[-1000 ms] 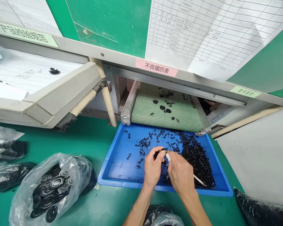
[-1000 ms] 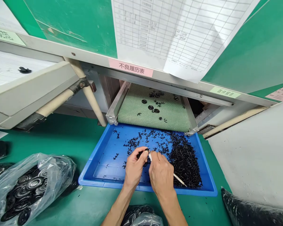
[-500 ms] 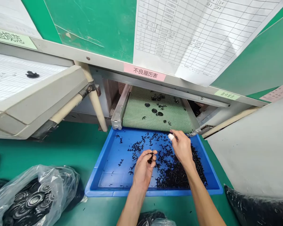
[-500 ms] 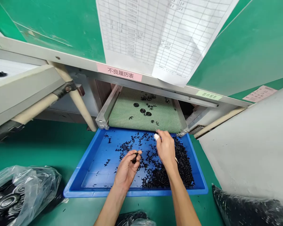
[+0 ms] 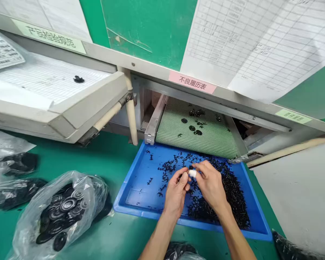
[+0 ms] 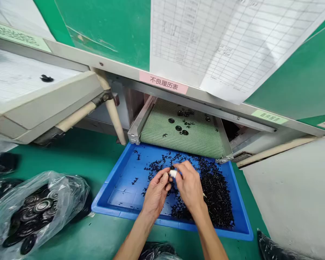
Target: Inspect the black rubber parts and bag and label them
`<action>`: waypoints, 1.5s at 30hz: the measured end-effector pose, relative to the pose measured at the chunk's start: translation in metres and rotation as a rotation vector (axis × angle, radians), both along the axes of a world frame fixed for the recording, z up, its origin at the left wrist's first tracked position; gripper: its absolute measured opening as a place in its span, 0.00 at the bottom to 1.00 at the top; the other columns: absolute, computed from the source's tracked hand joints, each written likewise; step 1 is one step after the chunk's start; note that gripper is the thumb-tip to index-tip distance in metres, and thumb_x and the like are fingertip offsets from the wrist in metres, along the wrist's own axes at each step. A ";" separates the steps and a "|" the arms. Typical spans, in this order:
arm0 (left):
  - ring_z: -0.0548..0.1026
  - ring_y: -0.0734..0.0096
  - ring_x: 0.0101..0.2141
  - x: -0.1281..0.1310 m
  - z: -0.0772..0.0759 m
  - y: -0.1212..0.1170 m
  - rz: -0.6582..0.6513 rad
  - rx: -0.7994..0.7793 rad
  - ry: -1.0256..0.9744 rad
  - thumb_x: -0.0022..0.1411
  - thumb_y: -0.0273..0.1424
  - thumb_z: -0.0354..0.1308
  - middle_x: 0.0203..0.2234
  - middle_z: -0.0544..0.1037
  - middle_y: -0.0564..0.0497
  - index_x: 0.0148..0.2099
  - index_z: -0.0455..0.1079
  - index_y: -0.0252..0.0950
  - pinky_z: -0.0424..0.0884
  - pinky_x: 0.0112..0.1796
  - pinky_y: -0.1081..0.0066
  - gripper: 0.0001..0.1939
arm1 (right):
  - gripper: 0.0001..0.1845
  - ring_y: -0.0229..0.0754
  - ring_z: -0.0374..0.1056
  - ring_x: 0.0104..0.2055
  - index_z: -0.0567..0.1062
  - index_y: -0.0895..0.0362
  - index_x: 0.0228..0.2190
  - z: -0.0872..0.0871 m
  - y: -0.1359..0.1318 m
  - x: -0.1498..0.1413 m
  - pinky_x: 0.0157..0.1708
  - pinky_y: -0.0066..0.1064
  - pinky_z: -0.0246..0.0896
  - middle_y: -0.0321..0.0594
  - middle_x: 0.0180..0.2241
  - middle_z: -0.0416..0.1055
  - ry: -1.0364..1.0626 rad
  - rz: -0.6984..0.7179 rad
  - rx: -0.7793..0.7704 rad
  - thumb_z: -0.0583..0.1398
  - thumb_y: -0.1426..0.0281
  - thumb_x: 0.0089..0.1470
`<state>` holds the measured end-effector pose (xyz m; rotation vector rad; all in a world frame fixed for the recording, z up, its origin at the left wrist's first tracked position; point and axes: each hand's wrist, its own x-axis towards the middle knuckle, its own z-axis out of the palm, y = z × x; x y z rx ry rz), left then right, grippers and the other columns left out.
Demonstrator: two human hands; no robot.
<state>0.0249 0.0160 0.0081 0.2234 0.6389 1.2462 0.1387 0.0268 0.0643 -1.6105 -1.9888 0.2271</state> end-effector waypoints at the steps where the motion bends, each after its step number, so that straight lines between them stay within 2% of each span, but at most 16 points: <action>1: 0.65 0.81 0.25 0.000 -0.001 -0.001 -0.007 0.013 0.000 0.49 0.35 0.69 0.27 0.73 0.51 0.42 0.75 0.33 0.59 0.24 0.80 0.18 | 0.13 0.38 0.66 0.33 0.74 0.57 0.42 -0.003 -0.011 -0.007 0.34 0.28 0.61 0.40 0.35 0.68 -0.013 -0.015 -0.016 0.52 0.75 0.59; 5: 0.59 0.84 0.22 -0.001 -0.005 -0.001 -0.038 0.025 0.019 0.48 0.34 0.70 0.22 0.68 0.55 0.39 0.76 0.32 0.55 0.22 0.80 0.16 | 0.18 0.40 0.68 0.35 0.71 0.58 0.46 -0.006 -0.036 -0.020 0.36 0.30 0.64 0.43 0.38 0.68 -0.116 -0.053 -0.066 0.47 0.75 0.61; 8: 0.57 0.84 0.21 -0.002 -0.006 -0.002 -0.038 0.015 0.049 0.48 0.35 0.70 0.20 0.66 0.56 0.38 0.75 0.32 0.53 0.21 0.80 0.16 | 0.23 0.40 0.69 0.33 0.68 0.58 0.51 -0.006 -0.041 -0.017 0.35 0.30 0.66 0.44 0.40 0.68 -0.189 -0.006 -0.118 0.45 0.79 0.58; 11: 0.57 0.83 0.21 -0.002 -0.005 -0.002 -0.027 0.023 0.095 0.49 0.36 0.69 0.20 0.66 0.56 0.39 0.74 0.33 0.52 0.22 0.80 0.17 | 0.27 0.41 0.71 0.34 0.65 0.58 0.54 -0.009 -0.045 -0.008 0.33 0.31 0.67 0.45 0.41 0.71 -0.295 -0.028 -0.070 0.44 0.81 0.55; 14: 0.57 0.83 0.21 -0.002 -0.004 -0.002 -0.030 0.045 0.148 0.50 0.37 0.68 0.20 0.65 0.57 0.40 0.74 0.32 0.52 0.22 0.79 0.17 | 0.26 0.42 0.72 0.38 0.66 0.58 0.53 -0.011 -0.049 -0.003 0.34 0.30 0.66 0.44 0.43 0.73 -0.378 -0.072 0.011 0.45 0.81 0.56; 19: 0.58 0.81 0.23 -0.002 -0.006 -0.004 -0.009 0.082 0.225 0.52 0.38 0.66 0.21 0.65 0.57 0.40 0.74 0.33 0.55 0.25 0.78 0.16 | 0.22 0.42 0.70 0.34 0.70 0.56 0.48 -0.009 -0.050 -0.004 0.31 0.29 0.62 0.40 0.35 0.74 -0.488 -0.073 0.008 0.48 0.80 0.56; 22: 0.56 0.82 0.22 -0.002 -0.007 -0.005 -0.010 0.120 0.288 0.53 0.39 0.66 0.21 0.64 0.58 0.40 0.74 0.34 0.53 0.24 0.78 0.15 | 0.21 0.42 0.70 0.33 0.71 0.56 0.47 -0.008 -0.048 -0.006 0.30 0.29 0.60 0.40 0.33 0.73 -0.510 -0.093 0.021 0.49 0.80 0.56; 26: 0.61 0.79 0.25 -0.002 -0.005 -0.006 0.004 0.149 0.384 0.53 0.38 0.65 0.26 0.70 0.55 0.40 0.74 0.35 0.59 0.28 0.77 0.14 | 0.20 0.43 0.70 0.34 0.72 0.57 0.46 -0.009 -0.049 -0.013 0.31 0.29 0.58 0.40 0.33 0.73 -0.524 -0.138 0.033 0.49 0.80 0.56; 30: 0.70 0.72 0.34 -0.003 0.000 -0.006 0.033 0.162 0.464 0.51 0.34 0.66 0.32 0.75 0.51 0.38 0.74 0.35 0.65 0.37 0.73 0.12 | 0.19 0.42 0.69 0.32 0.73 0.58 0.44 -0.008 -0.049 -0.020 0.30 0.28 0.56 0.42 0.31 0.73 -0.429 -0.168 -0.001 0.47 0.78 0.57; 33: 0.71 0.70 0.34 -0.003 0.002 -0.006 0.036 0.188 0.489 0.52 0.35 0.65 0.32 0.76 0.50 0.38 0.74 0.35 0.66 0.38 0.71 0.12 | 0.17 0.38 0.65 0.25 0.75 0.58 0.36 -0.011 -0.044 -0.013 0.25 0.25 0.54 0.38 0.26 0.72 -0.146 -0.130 -0.168 0.46 0.75 0.57; 36: 0.70 0.71 0.34 -0.003 0.001 -0.006 0.056 0.221 0.512 0.53 0.35 0.65 0.32 0.76 0.50 0.38 0.75 0.35 0.66 0.38 0.72 0.11 | 0.17 0.36 0.60 0.19 0.75 0.58 0.30 -0.021 -0.035 0.008 0.20 0.24 0.51 0.34 0.18 0.67 0.118 -0.228 -0.285 0.47 0.71 0.56; 38: 0.69 0.75 0.30 -0.002 0.000 -0.005 0.054 0.154 0.450 0.52 0.34 0.66 0.30 0.76 0.51 0.37 0.75 0.35 0.65 0.34 0.76 0.11 | 0.18 0.37 0.60 0.19 0.76 0.58 0.32 -0.028 -0.027 0.024 0.20 0.25 0.52 0.34 0.19 0.68 0.142 -0.305 -0.282 0.47 0.70 0.55; 41: 0.66 0.80 0.24 -0.002 -0.002 0.000 0.006 -0.032 0.165 0.47 0.32 0.68 0.28 0.75 0.52 0.35 0.74 0.33 0.59 0.23 0.80 0.12 | 0.18 0.40 0.67 0.27 0.76 0.57 0.40 -0.028 -0.010 0.039 0.29 0.28 0.60 0.38 0.29 0.75 0.101 -0.260 -0.187 0.49 0.69 0.55; 43: 0.67 0.81 0.24 -0.004 -0.003 0.004 -0.003 -0.110 -0.014 0.44 0.30 0.69 0.29 0.76 0.50 0.33 0.72 0.32 0.57 0.21 0.81 0.12 | 0.18 0.43 0.70 0.36 0.75 0.57 0.43 -0.018 0.009 0.041 0.39 0.31 0.62 0.42 0.38 0.75 0.093 -0.227 -0.058 0.51 0.69 0.54; 45: 0.70 0.79 0.26 -0.006 -0.003 0.006 0.014 -0.139 -0.100 0.43 0.27 0.69 0.29 0.76 0.49 0.32 0.72 0.32 0.60 0.22 0.81 0.12 | 0.19 0.45 0.68 0.41 0.75 0.58 0.44 -0.002 0.035 0.039 0.44 0.34 0.60 0.45 0.41 0.74 0.054 -0.213 0.052 0.51 0.72 0.54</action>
